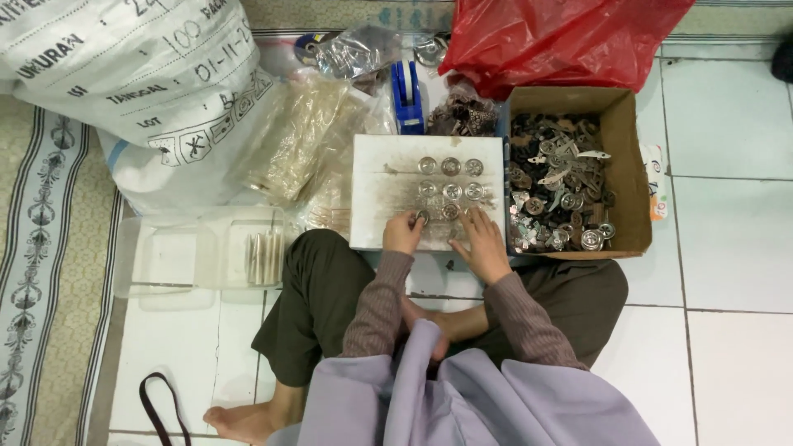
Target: The person is organizing small metal components by first bagging some and then arranging others onto a template board.
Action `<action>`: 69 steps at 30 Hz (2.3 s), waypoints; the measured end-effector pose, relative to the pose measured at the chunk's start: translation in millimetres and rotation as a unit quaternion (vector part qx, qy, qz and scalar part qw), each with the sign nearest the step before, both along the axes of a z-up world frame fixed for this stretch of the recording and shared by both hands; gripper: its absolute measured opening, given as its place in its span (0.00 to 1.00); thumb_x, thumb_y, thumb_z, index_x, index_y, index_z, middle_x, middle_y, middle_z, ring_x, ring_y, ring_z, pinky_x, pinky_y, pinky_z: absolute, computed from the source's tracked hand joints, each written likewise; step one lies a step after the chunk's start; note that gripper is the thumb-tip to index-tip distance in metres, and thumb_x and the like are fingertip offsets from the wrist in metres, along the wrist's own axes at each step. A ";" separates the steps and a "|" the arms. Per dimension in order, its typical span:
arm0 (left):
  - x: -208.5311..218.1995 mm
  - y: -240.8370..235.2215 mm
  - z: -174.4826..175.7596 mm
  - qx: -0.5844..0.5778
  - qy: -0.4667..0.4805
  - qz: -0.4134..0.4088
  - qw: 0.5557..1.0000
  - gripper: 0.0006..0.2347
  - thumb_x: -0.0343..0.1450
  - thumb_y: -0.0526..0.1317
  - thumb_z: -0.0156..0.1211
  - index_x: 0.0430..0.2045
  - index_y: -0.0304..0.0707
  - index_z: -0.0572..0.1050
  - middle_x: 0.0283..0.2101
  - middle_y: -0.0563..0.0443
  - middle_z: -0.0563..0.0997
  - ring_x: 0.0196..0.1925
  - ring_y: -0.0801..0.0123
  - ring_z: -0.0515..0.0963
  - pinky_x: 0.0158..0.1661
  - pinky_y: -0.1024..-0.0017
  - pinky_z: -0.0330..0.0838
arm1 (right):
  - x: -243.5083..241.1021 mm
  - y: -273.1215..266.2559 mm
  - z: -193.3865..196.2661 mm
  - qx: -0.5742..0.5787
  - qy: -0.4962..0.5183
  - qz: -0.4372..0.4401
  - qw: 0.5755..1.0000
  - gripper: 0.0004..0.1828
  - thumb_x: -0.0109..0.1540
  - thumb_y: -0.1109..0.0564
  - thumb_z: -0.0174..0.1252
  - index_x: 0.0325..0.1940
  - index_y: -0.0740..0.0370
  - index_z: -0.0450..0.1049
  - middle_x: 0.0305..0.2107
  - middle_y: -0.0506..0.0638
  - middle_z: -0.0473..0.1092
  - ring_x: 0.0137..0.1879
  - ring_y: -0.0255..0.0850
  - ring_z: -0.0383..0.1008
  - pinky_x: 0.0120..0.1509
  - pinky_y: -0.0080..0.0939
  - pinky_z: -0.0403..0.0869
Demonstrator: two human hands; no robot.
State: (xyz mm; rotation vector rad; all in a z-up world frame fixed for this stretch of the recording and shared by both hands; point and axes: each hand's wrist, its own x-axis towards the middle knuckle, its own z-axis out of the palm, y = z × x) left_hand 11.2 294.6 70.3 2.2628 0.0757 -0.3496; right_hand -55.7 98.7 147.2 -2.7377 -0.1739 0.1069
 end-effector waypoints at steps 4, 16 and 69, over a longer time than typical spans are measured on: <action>-6.5 -4.5 27.6 -0.015 -0.031 0.017 0.999 0.17 0.74 0.44 0.59 0.53 0.34 0.77 0.44 0.37 0.85 0.48 0.48 0.84 0.48 0.56 0.79 | -4.3 5.5 -30.6 -0.037 -0.012 0.021 0.999 0.35 0.70 0.39 0.51 0.76 0.62 0.60 0.69 0.70 0.58 0.77 0.66 0.52 0.74 0.76 0.54; -33.1 -30.3 -28.4 0.169 -0.265 -0.132 0.940 0.22 0.77 0.52 0.49 0.64 0.40 0.69 0.68 0.38 0.70 0.73 0.48 0.62 0.69 0.36 0.41 | -1.7 -0.6 -59.4 -0.073 0.046 -0.001 0.996 0.37 0.73 0.30 0.36 0.80 0.50 0.52 0.76 0.63 0.46 0.82 0.58 0.42 0.79 0.74 0.37; 24.6 -50.2 -83.5 0.201 -0.314 -0.179 0.910 0.21 0.79 0.51 0.38 0.70 0.63 0.61 0.74 0.48 0.61 0.78 0.53 0.54 0.73 0.46 0.43 | 41.3 -36.1 -94.8 -0.038 -0.024 -0.027 0.999 0.30 0.73 0.51 0.38 0.81 0.54 0.50 0.77 0.61 0.47 0.81 0.57 0.47 0.78 0.75 0.43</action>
